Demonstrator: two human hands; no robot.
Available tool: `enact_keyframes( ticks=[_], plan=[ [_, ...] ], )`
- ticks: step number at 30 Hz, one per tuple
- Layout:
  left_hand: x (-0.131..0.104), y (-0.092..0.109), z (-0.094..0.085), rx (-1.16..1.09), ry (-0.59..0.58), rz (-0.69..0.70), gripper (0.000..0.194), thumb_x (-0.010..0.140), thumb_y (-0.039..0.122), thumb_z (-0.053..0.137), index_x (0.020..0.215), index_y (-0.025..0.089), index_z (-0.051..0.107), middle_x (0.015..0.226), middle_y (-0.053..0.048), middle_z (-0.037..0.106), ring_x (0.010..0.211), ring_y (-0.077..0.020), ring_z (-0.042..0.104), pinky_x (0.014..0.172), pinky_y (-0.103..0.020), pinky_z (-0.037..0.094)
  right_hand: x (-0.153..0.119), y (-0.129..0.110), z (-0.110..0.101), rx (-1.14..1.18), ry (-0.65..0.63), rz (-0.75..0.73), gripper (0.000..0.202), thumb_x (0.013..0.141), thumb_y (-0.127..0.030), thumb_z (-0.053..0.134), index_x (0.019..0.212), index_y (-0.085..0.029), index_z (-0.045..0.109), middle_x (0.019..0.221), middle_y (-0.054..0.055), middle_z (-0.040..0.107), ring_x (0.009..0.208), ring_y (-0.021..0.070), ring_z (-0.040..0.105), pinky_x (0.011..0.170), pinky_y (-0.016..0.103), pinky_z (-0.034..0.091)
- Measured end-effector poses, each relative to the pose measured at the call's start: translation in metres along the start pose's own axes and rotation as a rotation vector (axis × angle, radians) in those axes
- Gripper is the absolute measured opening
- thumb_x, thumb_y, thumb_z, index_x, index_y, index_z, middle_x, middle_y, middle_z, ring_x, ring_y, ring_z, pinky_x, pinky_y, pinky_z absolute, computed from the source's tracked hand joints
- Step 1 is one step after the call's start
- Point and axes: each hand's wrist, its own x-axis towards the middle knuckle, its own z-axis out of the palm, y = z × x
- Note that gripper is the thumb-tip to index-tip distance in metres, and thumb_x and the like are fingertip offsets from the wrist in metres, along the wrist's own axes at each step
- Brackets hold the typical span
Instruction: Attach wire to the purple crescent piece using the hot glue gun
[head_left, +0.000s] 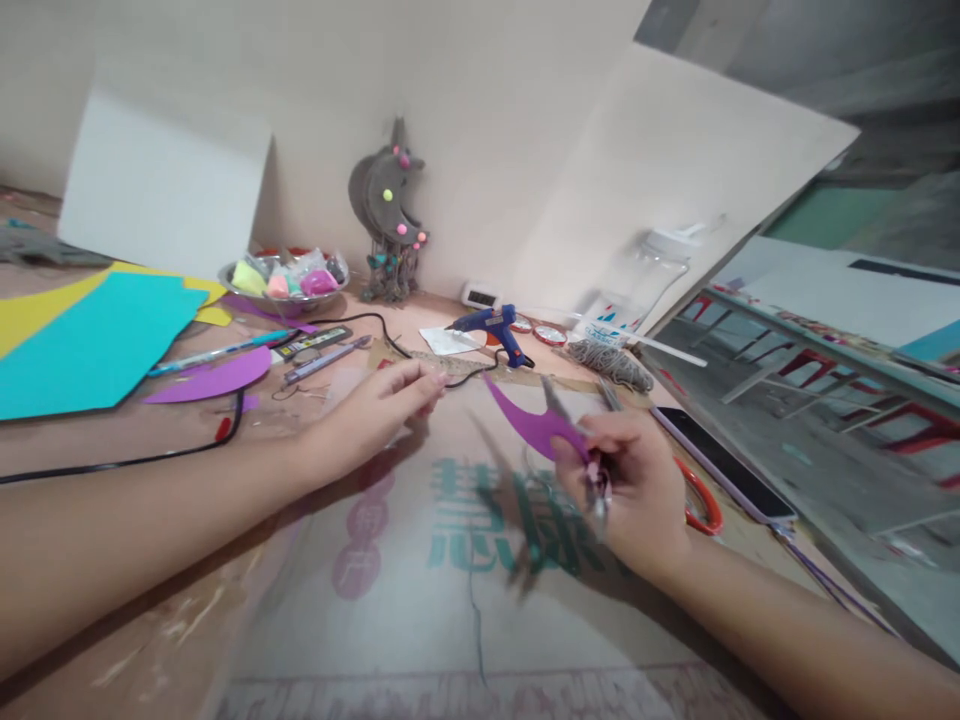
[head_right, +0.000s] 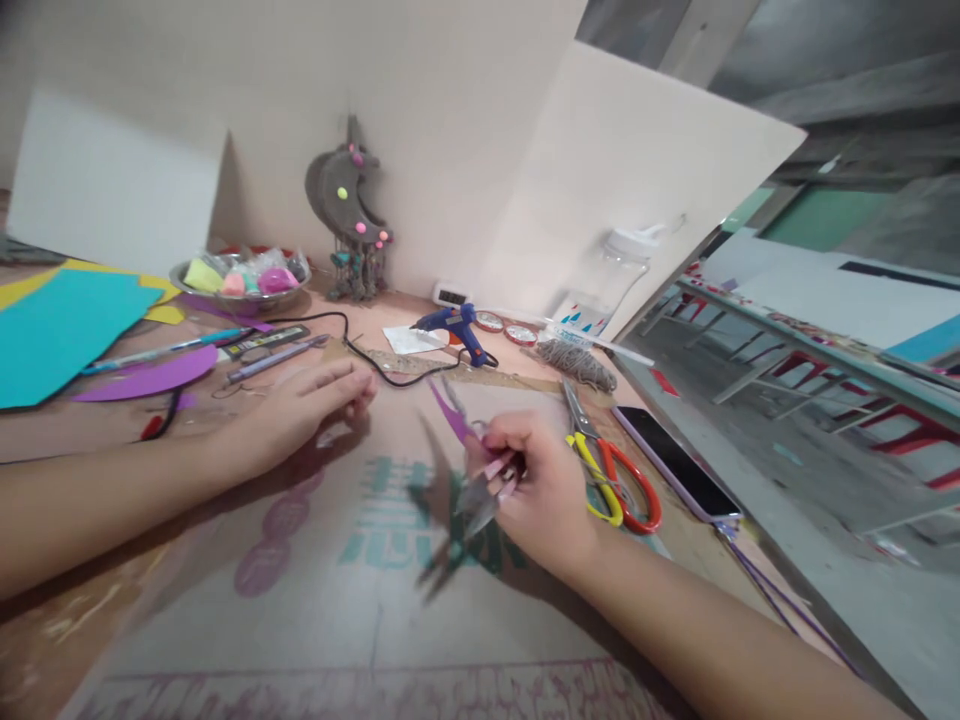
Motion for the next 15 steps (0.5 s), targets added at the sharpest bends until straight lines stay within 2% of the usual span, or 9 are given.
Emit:
enact_keyframes(
  ticks=[2,4,6,11,15],
  plan=[
    [-0.0015,0.0015,-0.0007,0.089,-0.117,0.014,0.037,0.088,0.046,0.041,0.073,0.015,0.055,0.068,0.001,0.053,0.065,-0.0117,0.051,0.06,-0.023,0.039,-0.0011,0.0046,-0.0005,-0.109,-0.151,-0.212,0.015,0.078,-0.009,0.056,0.081,-0.021,0.047,0.063,-0.005,0.048,0.052,0.009,0.041,0.05,0.022,0.032],
    [-0.0035,0.004,0.0001,0.149,-0.252,0.059,0.036,0.088,0.044,0.043,0.074,0.015,0.059,0.07,0.0,0.058,0.068,-0.0131,0.054,0.063,-0.023,0.04,-0.0015,0.0079,0.0004,-0.237,-0.302,-0.345,0.011,0.08,-0.01,0.054,0.084,-0.02,0.05,0.062,-0.003,0.051,0.056,0.0117,0.043,0.053,0.024,0.031],
    [-0.0051,0.0068,0.0021,0.181,-0.317,0.092,0.033,0.087,0.041,0.045,0.073,0.015,0.06,0.068,0.001,0.058,0.067,-0.0125,0.053,0.062,-0.023,0.039,-0.0017,0.0093,0.0014,-0.353,-0.347,-0.419,0.007,0.084,-0.014,0.053,0.088,-0.019,0.052,0.063,-0.001,0.053,0.058,0.0137,0.043,0.054,0.027,0.029],
    [-0.005,0.0103,0.0064,0.268,-0.288,0.071,0.028,0.085,0.033,0.046,0.066,0.015,0.055,0.06,0.004,0.05,0.058,-0.0098,0.046,0.056,-0.021,0.035,-0.0029,0.0081,0.0021,-0.445,-0.435,-0.485,0.009,0.088,-0.017,0.049,0.096,-0.016,0.053,0.069,0.002,0.057,0.063,0.0154,0.043,0.058,0.028,0.029],
    [-0.0037,0.0091,0.0069,0.293,-0.279,0.093,0.027,0.086,0.034,0.045,0.073,0.014,0.058,0.066,0.003,0.054,0.062,-0.0107,0.05,0.058,-0.022,0.036,-0.0033,0.0067,0.0022,-0.405,-0.492,-0.497,0.015,0.089,-0.019,0.049,0.103,-0.016,0.054,0.075,0.003,0.06,0.069,0.0162,0.047,0.061,0.028,0.031]
  ],
)
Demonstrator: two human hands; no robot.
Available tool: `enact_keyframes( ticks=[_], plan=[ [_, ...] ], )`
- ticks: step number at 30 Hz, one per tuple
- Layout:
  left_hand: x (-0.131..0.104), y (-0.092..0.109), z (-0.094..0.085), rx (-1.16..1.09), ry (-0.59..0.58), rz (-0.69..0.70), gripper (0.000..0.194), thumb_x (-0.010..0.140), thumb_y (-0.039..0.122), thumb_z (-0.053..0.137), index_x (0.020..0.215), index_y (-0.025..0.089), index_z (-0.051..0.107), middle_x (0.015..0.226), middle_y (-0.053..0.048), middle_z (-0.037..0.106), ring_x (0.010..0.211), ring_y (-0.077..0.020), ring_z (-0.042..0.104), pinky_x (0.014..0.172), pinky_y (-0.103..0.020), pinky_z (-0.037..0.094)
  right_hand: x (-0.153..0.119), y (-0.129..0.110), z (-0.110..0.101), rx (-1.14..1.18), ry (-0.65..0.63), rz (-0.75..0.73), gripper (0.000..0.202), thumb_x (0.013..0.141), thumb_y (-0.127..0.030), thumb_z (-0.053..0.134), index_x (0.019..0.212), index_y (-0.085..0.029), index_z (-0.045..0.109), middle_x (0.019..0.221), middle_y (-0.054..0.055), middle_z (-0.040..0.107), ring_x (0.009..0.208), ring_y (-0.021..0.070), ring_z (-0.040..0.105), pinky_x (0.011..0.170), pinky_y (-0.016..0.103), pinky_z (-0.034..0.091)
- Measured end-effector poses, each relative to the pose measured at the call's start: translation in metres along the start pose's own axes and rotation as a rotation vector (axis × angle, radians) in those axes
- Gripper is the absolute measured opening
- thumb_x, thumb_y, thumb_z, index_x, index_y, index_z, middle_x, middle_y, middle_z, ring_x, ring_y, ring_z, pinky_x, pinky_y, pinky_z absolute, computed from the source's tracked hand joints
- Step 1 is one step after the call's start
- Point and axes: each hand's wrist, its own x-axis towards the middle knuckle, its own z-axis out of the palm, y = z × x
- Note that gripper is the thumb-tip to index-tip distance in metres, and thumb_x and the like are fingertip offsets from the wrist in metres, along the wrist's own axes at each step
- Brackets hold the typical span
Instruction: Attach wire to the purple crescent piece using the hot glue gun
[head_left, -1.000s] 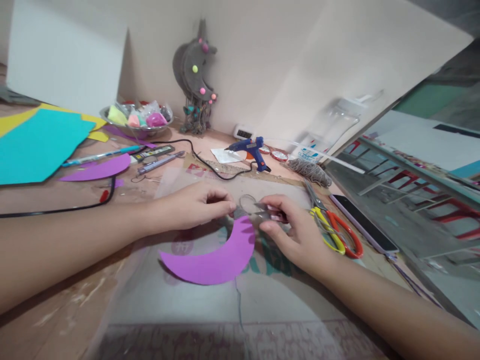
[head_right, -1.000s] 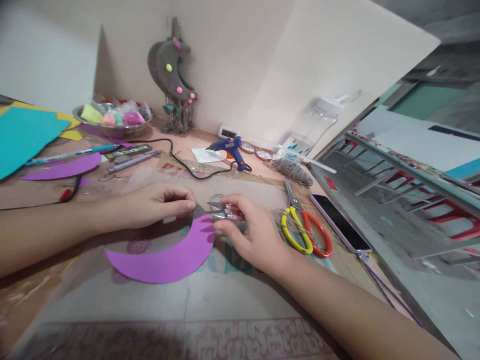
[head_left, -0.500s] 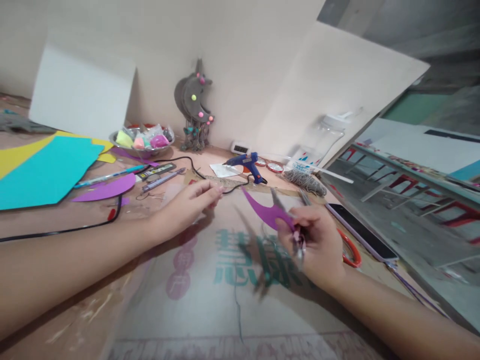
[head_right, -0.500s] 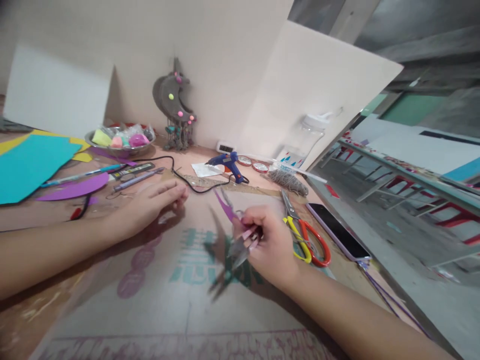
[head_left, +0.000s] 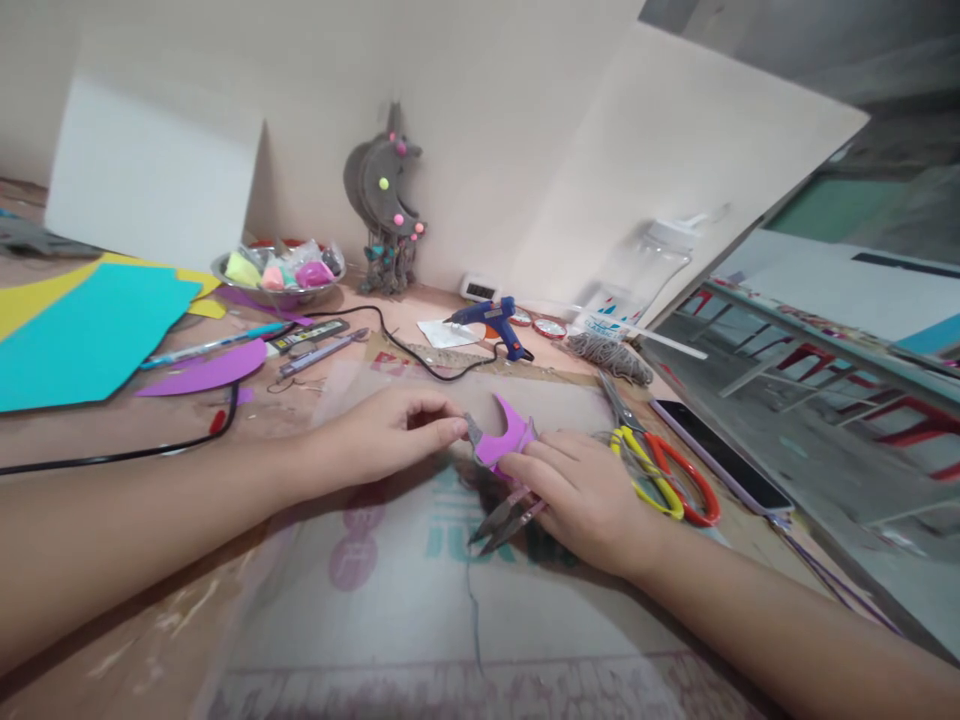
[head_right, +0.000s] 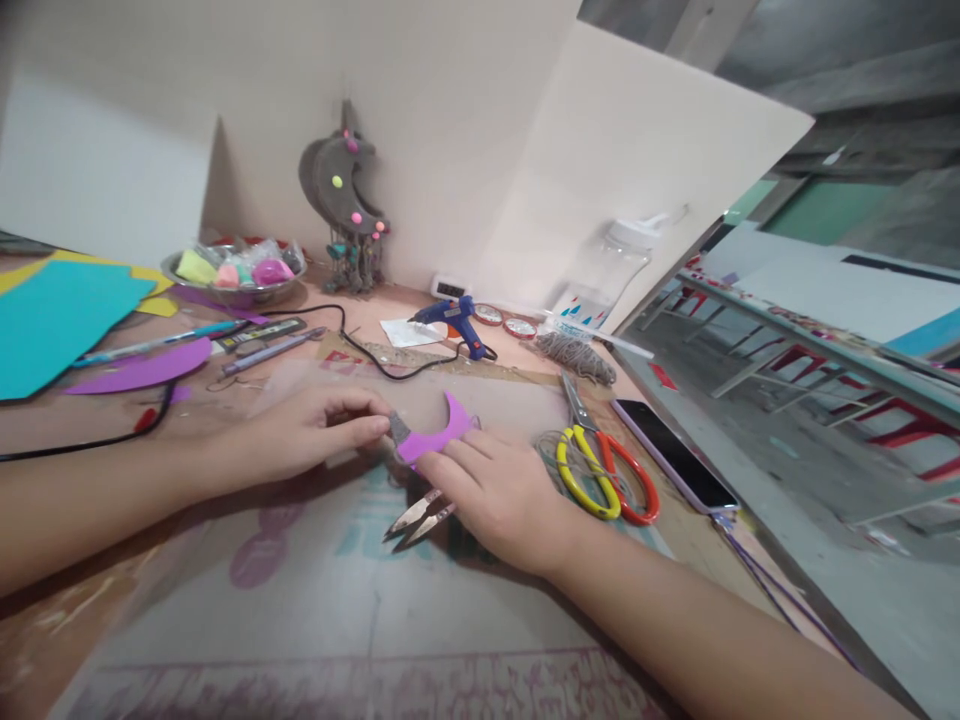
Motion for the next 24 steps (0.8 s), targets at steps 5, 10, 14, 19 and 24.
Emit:
enact_keyframes(
  ticks=[5,10,14,19,24],
  plan=[
    [0.0,-0.0034,0.0003,0.019,-0.032,-0.024,0.032,0.085,0.042,0.048,0.074,0.015,0.059,0.066,0.002,0.057,0.064,-0.0117,0.051,0.058,-0.022,0.037,0.0026,-0.0036,-0.003,-0.042,-0.021,-0.069,0.019,0.091,-0.019,0.046,0.107,-0.014,0.055,0.075,0.003,0.062,0.069,0.0173,0.051,0.061,0.029,0.033],
    [-0.0007,-0.0062,0.0001,0.044,-0.023,-0.01,0.025,0.085,0.034,0.047,0.075,0.015,0.059,0.067,0.002,0.056,0.065,-0.0116,0.05,0.058,-0.022,0.037,0.0048,-0.0078,-0.0039,0.133,0.075,0.064,0.029,0.087,-0.032,0.056,0.109,-0.013,0.056,0.075,0.003,0.064,0.068,0.0148,0.054,0.062,0.026,0.037],
    [-0.0006,-0.0051,-0.0005,0.046,-0.027,0.053,0.022,0.086,0.03,0.046,0.075,0.015,0.057,0.066,0.004,0.053,0.063,-0.0102,0.048,0.059,-0.021,0.036,0.005,-0.0063,-0.0014,0.19,0.06,0.296,0.031,0.089,-0.03,0.053,0.116,-0.015,0.057,0.074,0.003,0.064,0.064,0.0134,0.054,0.061,0.025,0.038],
    [-0.0019,-0.0038,-0.002,0.052,-0.024,0.088,0.026,0.088,0.031,0.044,0.07,0.015,0.053,0.065,0.004,0.049,0.063,-0.0098,0.046,0.059,-0.021,0.035,0.0069,-0.0042,0.0015,0.267,-0.038,0.381,0.02,0.09,-0.032,0.051,0.091,-0.019,0.066,0.067,0.002,0.063,0.058,0.0118,0.051,0.057,0.023,0.035],
    [-0.0028,-0.0061,-0.0032,0.0,-0.015,0.084,0.037,0.091,0.037,0.037,0.062,0.015,0.047,0.06,0.004,0.044,0.059,-0.0096,0.044,0.056,-0.021,0.034,0.0086,-0.005,0.0004,0.333,-0.055,0.433,0.022,0.09,-0.032,0.05,0.083,-0.019,0.066,0.062,0.001,0.061,0.056,0.0104,0.05,0.057,0.022,0.035]
  ],
)
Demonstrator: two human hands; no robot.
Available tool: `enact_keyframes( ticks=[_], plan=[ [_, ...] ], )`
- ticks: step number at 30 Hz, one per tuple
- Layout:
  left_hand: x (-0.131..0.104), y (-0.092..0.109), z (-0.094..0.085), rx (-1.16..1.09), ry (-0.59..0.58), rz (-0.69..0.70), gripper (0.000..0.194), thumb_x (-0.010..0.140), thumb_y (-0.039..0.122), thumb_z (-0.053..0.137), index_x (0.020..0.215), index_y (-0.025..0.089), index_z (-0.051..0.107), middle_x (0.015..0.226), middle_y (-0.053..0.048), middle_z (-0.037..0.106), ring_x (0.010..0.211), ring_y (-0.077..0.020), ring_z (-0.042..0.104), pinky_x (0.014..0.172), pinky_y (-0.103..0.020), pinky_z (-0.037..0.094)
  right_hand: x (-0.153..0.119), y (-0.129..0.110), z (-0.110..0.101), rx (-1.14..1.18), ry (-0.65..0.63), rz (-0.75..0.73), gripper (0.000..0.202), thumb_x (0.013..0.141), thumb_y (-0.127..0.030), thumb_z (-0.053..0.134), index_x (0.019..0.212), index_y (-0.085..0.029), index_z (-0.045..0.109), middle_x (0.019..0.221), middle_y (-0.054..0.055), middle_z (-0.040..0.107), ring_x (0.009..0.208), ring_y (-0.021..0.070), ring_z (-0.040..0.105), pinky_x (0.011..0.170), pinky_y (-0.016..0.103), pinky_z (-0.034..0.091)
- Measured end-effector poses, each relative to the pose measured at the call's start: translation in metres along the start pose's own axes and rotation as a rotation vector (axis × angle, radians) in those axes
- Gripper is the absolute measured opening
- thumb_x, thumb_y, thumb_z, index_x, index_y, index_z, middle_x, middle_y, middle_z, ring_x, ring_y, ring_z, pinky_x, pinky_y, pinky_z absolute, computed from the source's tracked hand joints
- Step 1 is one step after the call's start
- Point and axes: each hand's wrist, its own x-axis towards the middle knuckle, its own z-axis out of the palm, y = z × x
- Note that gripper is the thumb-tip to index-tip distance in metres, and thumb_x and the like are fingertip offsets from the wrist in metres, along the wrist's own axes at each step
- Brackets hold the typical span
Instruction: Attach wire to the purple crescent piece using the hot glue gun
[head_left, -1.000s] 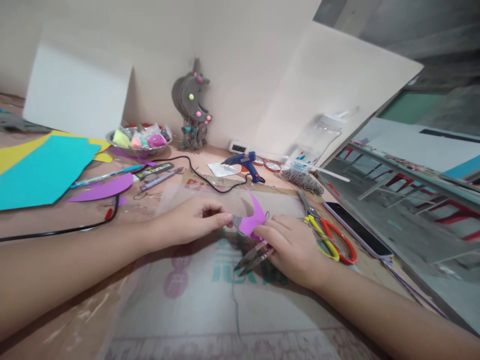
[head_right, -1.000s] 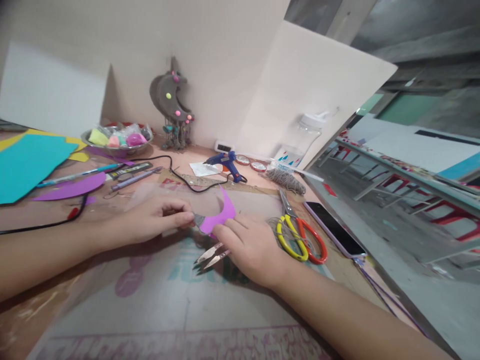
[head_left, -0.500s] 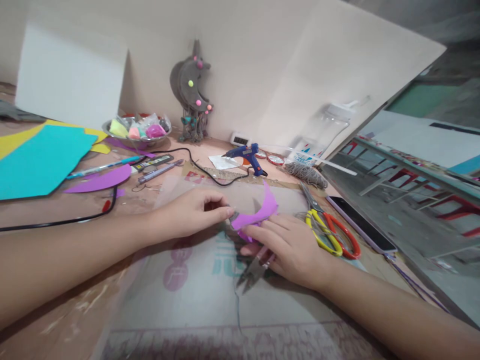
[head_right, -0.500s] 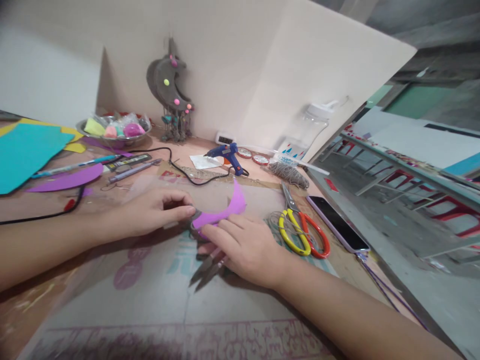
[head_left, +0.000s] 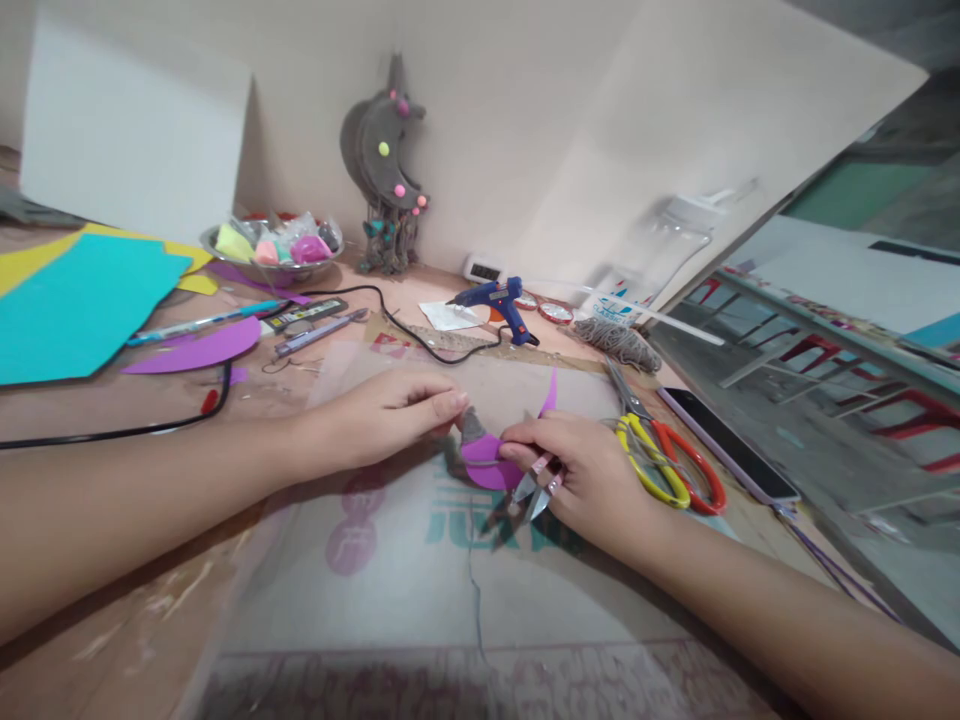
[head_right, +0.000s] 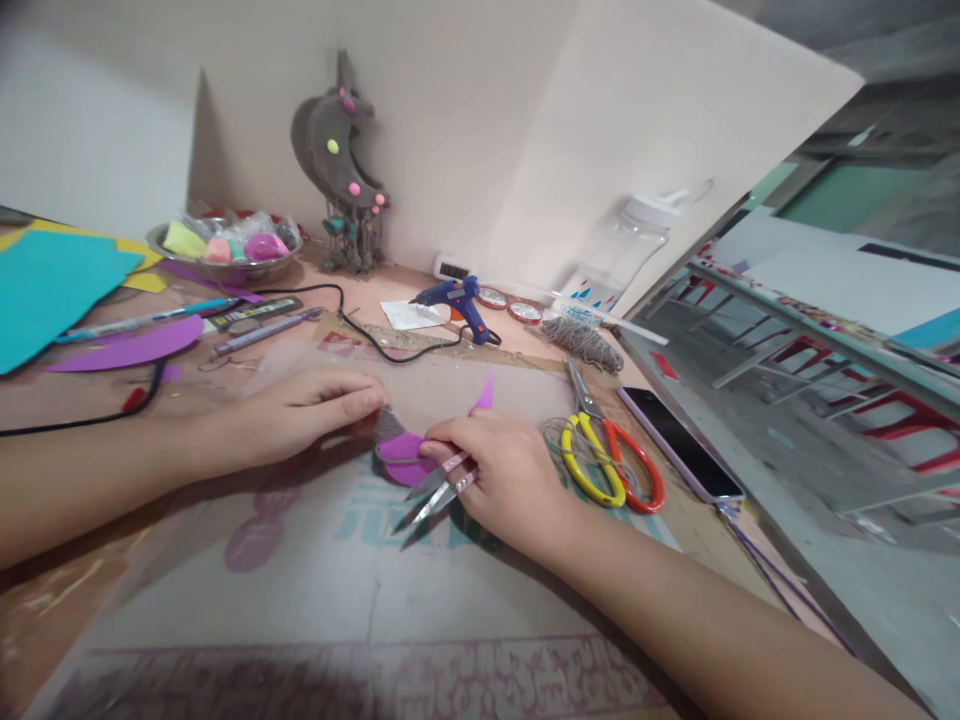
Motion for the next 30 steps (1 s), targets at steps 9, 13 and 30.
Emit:
enact_keyframes(
  ticks=[9,13,30],
  plan=[
    [0.0033,0.0006,0.0019,-0.051,-0.006,-0.076,0.02,0.084,0.027,0.048,0.072,0.015,0.057,0.062,0.005,0.051,0.058,-0.0083,0.045,0.055,-0.019,0.035,0.0001,-0.0014,0.0024,0.08,-0.035,0.041,0.019,0.089,-0.032,0.051,0.084,-0.02,0.065,0.066,0.0,0.062,0.057,0.0103,0.054,0.056,0.022,0.037],
    [0.0039,0.0013,0.001,-0.032,-0.021,-0.07,0.021,0.085,0.029,0.048,0.072,0.015,0.057,0.061,0.005,0.05,0.059,-0.0089,0.045,0.055,-0.019,0.034,-0.002,-0.001,0.0009,0.06,0.033,0.049,0.031,0.084,-0.04,0.057,0.108,-0.02,0.054,0.082,0.003,0.06,0.067,0.0139,0.055,0.06,0.025,0.041],
    [0.0039,0.0032,0.0012,-0.019,-0.06,-0.063,0.022,0.084,0.03,0.048,0.071,0.015,0.058,0.061,0.005,0.052,0.059,-0.0085,0.046,0.056,-0.02,0.035,0.0051,0.005,-0.0012,-0.16,0.061,-0.184,0.027,0.094,-0.034,0.043,0.102,-0.017,0.063,0.074,0.003,0.057,0.066,0.0138,0.051,0.061,0.026,0.037]
  ],
)
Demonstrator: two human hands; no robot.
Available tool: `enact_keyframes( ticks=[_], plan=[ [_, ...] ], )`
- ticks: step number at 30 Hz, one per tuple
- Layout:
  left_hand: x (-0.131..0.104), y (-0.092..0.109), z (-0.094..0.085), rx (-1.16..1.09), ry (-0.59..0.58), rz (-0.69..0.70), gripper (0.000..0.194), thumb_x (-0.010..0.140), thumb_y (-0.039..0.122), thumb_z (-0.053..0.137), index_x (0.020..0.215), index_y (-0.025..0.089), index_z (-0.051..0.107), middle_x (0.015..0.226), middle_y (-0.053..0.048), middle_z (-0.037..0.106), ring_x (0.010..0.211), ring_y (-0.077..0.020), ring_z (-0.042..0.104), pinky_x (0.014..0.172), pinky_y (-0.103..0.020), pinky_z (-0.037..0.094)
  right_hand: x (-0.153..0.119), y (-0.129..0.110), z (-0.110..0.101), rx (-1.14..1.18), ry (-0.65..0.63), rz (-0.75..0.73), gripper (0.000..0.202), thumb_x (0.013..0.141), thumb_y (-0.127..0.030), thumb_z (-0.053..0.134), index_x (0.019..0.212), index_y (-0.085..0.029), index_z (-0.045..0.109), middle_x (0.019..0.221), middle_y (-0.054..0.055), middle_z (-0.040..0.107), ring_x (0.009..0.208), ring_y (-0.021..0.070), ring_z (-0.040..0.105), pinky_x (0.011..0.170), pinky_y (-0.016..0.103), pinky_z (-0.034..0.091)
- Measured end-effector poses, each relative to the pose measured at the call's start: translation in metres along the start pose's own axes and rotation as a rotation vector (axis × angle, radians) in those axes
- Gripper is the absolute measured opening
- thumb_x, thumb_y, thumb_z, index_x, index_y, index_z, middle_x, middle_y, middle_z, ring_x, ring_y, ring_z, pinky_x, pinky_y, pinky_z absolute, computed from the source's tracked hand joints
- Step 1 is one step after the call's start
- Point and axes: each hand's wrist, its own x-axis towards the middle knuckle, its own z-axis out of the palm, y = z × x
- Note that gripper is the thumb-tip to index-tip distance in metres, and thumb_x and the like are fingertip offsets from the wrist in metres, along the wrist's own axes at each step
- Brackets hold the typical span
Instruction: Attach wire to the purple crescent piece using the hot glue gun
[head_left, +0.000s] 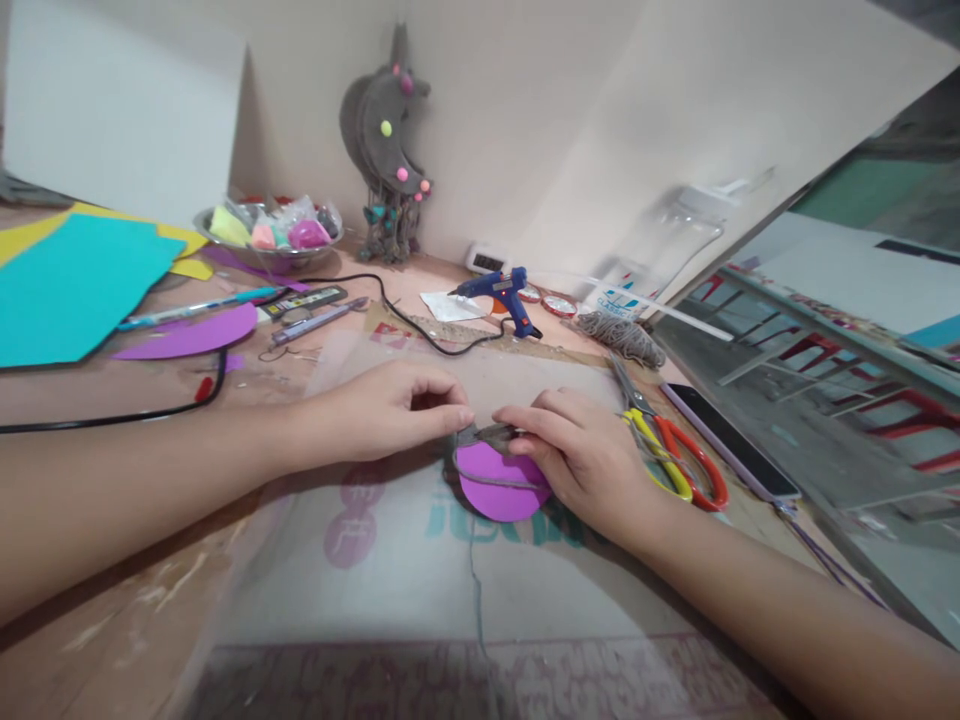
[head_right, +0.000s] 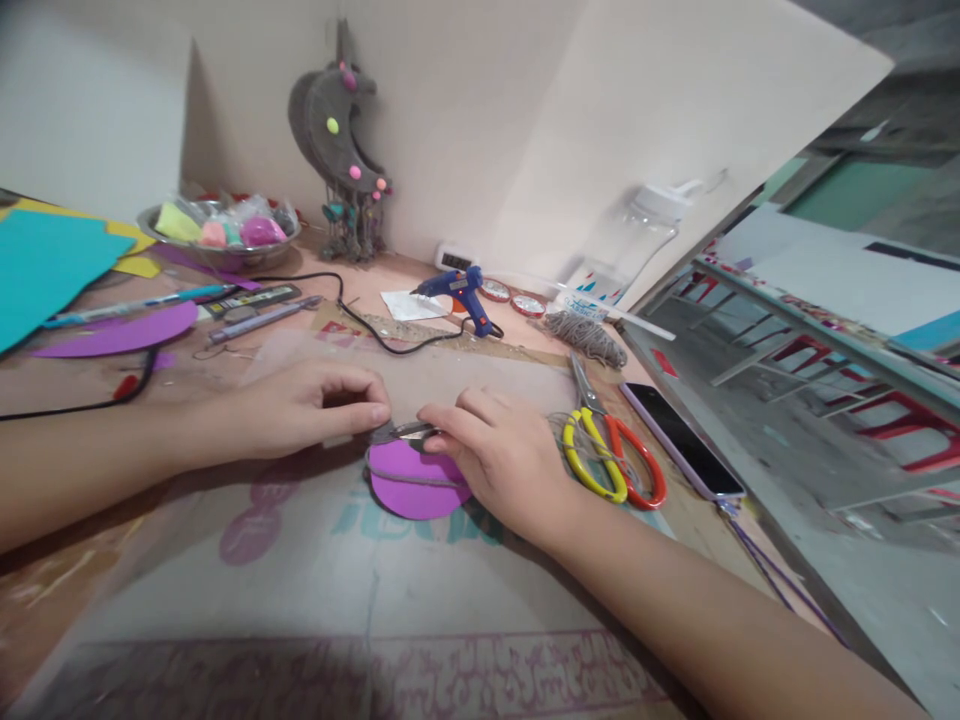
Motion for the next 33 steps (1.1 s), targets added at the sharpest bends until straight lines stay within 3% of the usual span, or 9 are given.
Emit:
enact_keyframes(
  ticks=[12,23,33],
  plan=[
    [-0.0017,0.0018,0.0003,-0.014,-0.026,-0.021,0.021,0.083,0.029,0.048,0.07,0.015,0.057,0.06,0.005,0.05,0.056,-0.0079,0.043,0.054,-0.019,0.034,0.0003,-0.0002,0.0009,0.056,-0.022,0.014,0.03,0.094,-0.035,0.042,0.102,-0.016,0.063,0.073,0.004,0.056,0.066,0.0141,0.051,0.06,0.026,0.037],
    [-0.0008,-0.0007,-0.0019,-0.061,-0.074,-0.055,0.024,0.084,0.034,0.047,0.073,0.015,0.057,0.061,0.004,0.048,0.058,-0.0083,0.044,0.054,-0.019,0.034,-0.0012,0.0019,-0.0001,-0.12,0.034,-0.077,0.024,0.092,-0.031,0.047,0.104,-0.018,0.064,0.073,0.004,0.057,0.067,0.0152,0.049,0.061,0.028,0.036],
    [-0.001,-0.0063,-0.0029,-0.141,-0.108,-0.071,0.026,0.084,0.038,0.049,0.074,0.015,0.057,0.063,0.004,0.049,0.055,-0.0075,0.042,0.051,-0.018,0.033,0.0013,0.0021,0.0009,-0.014,0.0,-0.049,0.026,0.093,-0.032,0.046,0.105,-0.016,0.063,0.072,0.004,0.056,0.066,0.0144,0.05,0.061,0.027,0.037]
  ],
)
